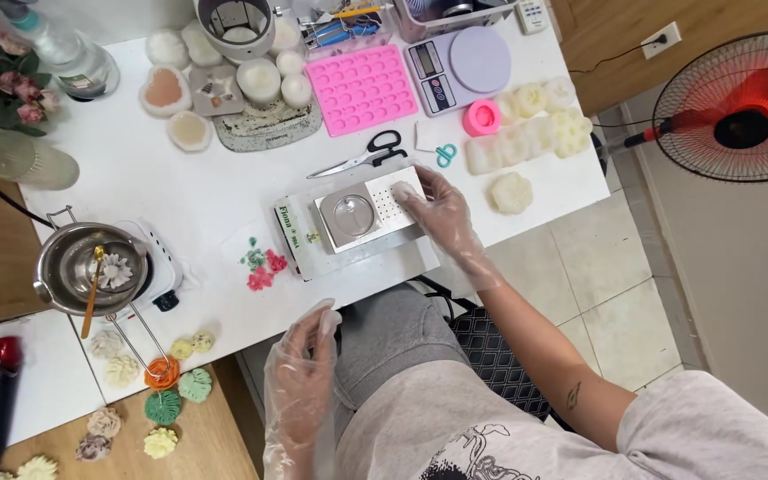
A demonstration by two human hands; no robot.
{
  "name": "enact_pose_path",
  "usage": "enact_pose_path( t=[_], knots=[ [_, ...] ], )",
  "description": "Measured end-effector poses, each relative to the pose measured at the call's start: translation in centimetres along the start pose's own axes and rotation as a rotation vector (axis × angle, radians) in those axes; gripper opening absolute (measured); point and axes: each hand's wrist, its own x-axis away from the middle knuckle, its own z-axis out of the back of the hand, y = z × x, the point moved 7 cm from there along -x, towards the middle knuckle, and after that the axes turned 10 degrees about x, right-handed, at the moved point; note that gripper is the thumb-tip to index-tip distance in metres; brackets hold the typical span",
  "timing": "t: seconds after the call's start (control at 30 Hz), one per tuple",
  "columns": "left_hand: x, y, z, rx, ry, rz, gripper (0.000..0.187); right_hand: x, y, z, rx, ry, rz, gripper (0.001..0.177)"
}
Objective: Melting wax and preparing candle molds in a studio.
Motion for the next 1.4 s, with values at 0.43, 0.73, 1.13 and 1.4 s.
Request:
enact_pose_path(
  t=[0.43,0.73,1.13,1.4],
  knots=[
    [-0.9,0.8,-1.7,-0.102,0.046,0.035,0.029,-0.5,0.3,0.8,-0.016,0.126,0.003,0.042],
    [-2.3,0.6,-3.6,-0.184,0.006,0.013,0.032,-2.1,2.0,1.2,0.013,0.231,0.114,0.019],
    [-3.3,1.1,-2.5,-0.204,0.141,0.145,0.032,-7.1,2.4,4.1,-0.301,0.117,-0.035,0.022],
    [-1.9,-0.6,-0.8,-0.02,0.421,-0.005,0.028,-6.1,-19.1,-1.1,-0.276,-0.038,0.445,0.013]
  ],
)
